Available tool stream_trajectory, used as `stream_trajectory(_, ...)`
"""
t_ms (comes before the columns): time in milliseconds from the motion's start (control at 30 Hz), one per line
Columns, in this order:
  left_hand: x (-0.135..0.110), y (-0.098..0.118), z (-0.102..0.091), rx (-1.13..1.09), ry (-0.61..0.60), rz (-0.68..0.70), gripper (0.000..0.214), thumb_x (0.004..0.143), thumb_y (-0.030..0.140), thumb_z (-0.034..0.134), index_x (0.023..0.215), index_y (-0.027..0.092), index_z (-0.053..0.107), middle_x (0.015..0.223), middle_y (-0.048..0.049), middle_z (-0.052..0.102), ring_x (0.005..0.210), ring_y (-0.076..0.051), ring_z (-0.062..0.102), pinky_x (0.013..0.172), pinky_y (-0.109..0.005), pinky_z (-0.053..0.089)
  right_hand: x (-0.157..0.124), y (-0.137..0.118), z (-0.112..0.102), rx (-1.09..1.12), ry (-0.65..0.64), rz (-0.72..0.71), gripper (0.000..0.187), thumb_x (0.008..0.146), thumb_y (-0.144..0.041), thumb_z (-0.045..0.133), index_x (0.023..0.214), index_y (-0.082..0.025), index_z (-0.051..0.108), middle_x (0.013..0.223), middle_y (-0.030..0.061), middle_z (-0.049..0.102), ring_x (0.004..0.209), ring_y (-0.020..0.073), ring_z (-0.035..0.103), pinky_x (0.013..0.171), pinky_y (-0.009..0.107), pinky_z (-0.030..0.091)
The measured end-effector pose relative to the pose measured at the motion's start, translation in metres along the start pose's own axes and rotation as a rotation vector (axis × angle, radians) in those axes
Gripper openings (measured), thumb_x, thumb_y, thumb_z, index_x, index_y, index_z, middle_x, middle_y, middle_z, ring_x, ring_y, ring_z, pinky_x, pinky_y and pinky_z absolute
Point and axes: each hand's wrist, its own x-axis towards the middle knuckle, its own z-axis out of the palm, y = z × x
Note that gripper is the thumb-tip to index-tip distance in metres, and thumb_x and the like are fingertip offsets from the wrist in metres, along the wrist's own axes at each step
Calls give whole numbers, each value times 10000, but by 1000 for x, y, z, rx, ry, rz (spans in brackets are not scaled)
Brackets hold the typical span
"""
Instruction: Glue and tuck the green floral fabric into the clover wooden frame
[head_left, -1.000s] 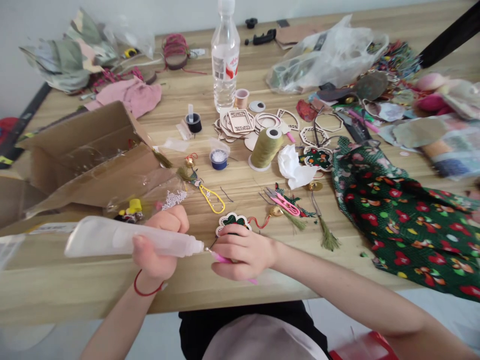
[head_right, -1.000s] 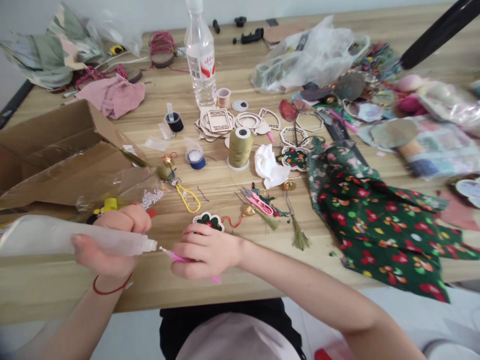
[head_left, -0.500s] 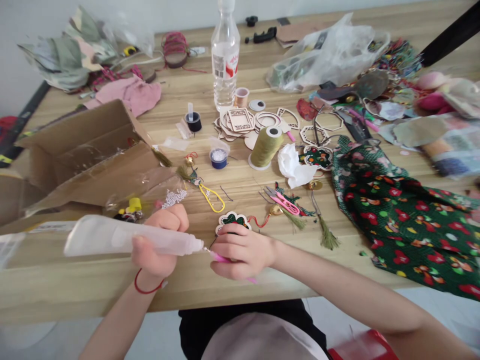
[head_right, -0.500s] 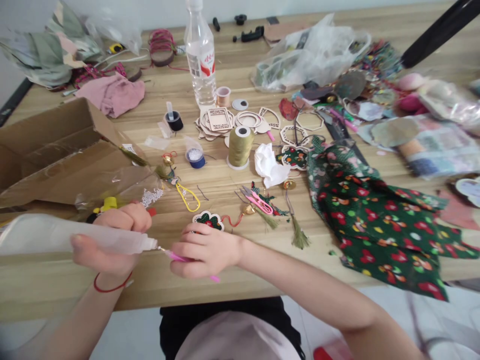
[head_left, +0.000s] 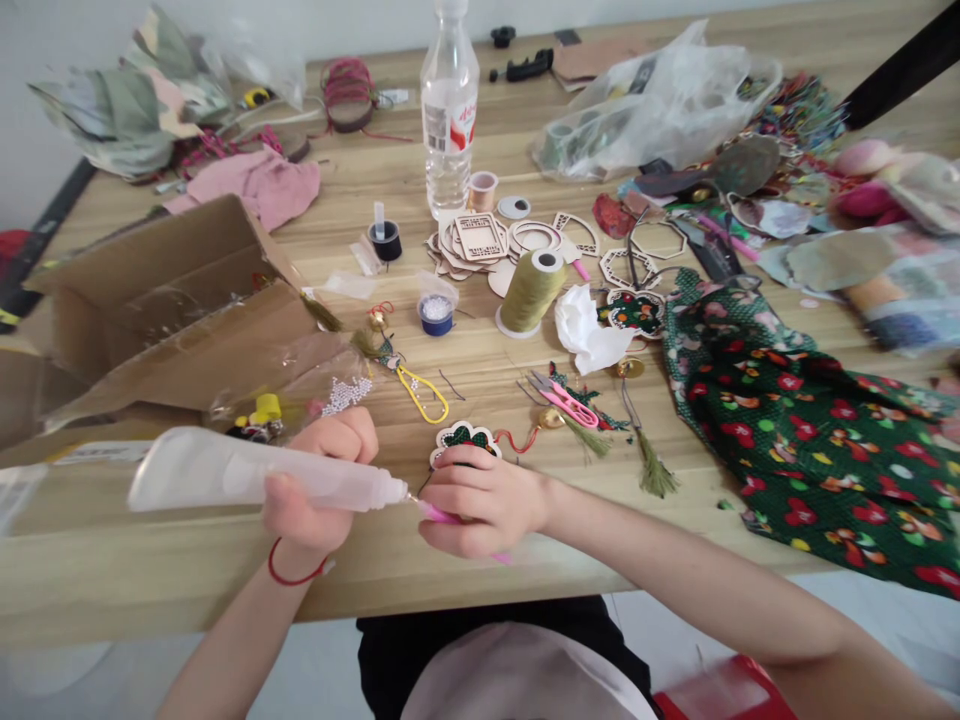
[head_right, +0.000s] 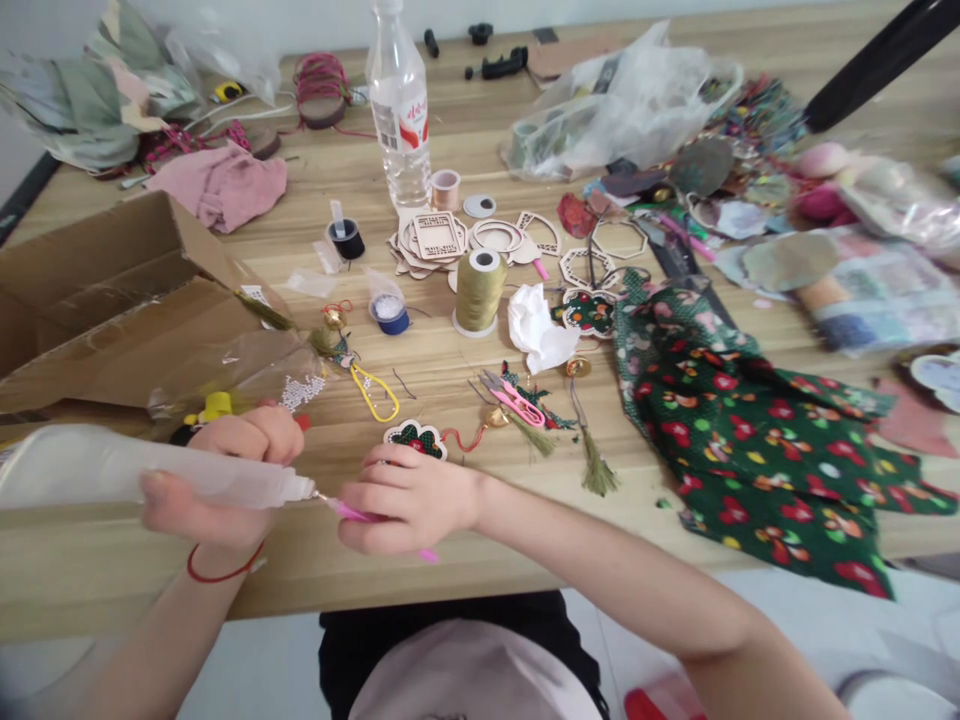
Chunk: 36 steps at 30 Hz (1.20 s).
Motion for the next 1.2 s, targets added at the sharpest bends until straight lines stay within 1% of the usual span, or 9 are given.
stream_trajectory(300, -1, -1, 0, -48, 27, -50, 636, 861, 761, 350, 568, 198, 319, 472, 26, 285, 441, -114, 260, 457, -322, 177, 0, 2, -2, -39, 4, 38, 119, 923, -133, 522, 911, -201, 619, 865, 43, 667, 789, 152, 604, 881, 322, 544)
stream_trajectory(500, 0, -1, -1, -84, -39, -108, 631, 848, 776, 354, 588, 201, 336, 482, 29, 299, 448, -112, 263, 450, -313, 182, 0, 2, -3, -43, -9, 76, 138, 938, -120, 491, 934, -192, 609, 884, 49, 653, 808, 155, 593, 862, 323, 546)
stream_trajectory(600, 2, -3, -1, -202, -54, -247, 622, 840, 765, 362, 582, 200, 331, 487, 25, 310, 460, -112, 277, 451, -306, 190, -5, 3, -2, -34, -17, 119, 138, 927, -97, 500, 969, -182, 601, 899, 50, 635, 829, 157, 587, 877, 332, 535)
stream_trajectory(667, 4, -5, -1, -346, -72, -400, 605, 841, 746, 372, 580, 202, 332, 484, 29, 306, 459, -109, 266, 439, -293, 197, -9, 4, -1, -28, -43, 176, 159, 913, -86, 511, 1006, -185, 595, 932, 51, 630, 868, 158, 585, 901, 340, 519)
stream_trajectory(767, 8, -8, -1, -634, -124, -651, 566, 856, 683, 401, 570, 201, 317, 479, 42, 250, 449, -98, 214, 400, -259, 193, -15, 4, 0, 9, -84, 281, 213, 899, -76, 494, 1049, -204, 575, 973, 50, 624, 900, 156, 590, 917, 350, 498)
stream_trajectory(833, 10, -10, -1, -812, -133, -790, 546, 878, 626, 414, 563, 198, 291, 477, 46, 219, 449, -92, 189, 386, -234, 189, -15, 5, 1, 36, -60, 349, 230, 889, -75, 484, 1051, -222, 558, 967, 42, 620, 890, 156, 597, 892, 348, 500)
stream_trajectory(900, 11, -13, -1, -937, -115, -893, 539, 903, 577, 415, 557, 194, 261, 471, 48, 201, 446, -85, 171, 379, -208, 188, -15, 7, 2, 53, -1, 404, 238, 878, -71, 478, 1040, -231, 550, 944, 35, 614, 884, 159, 606, 859, 345, 506)
stream_trajectory(1033, 11, -18, 2, -1060, -71, -1022, 565, 941, 558, 375, 538, 194, 217, 454, 49, 168, 428, -76, 146, 365, -181, 207, -13, 9, 5, 86, 67, 451, 245, 868, -49, 463, 1019, -219, 556, 922, 40, 608, 879, 156, 620, 835, 338, 508)
stream_trajectory(1200, 10, -20, 2, -1128, -10, -1065, 561, 964, 504, 310, 506, 198, 203, 450, 44, 158, 422, -79, 160, 370, -181, 251, -8, 12, -1, 106, 93, 548, 234, 886, -58, 455, 999, -225, 574, 932, 44, 632, 877, 164, 624, 811, 329, 511)
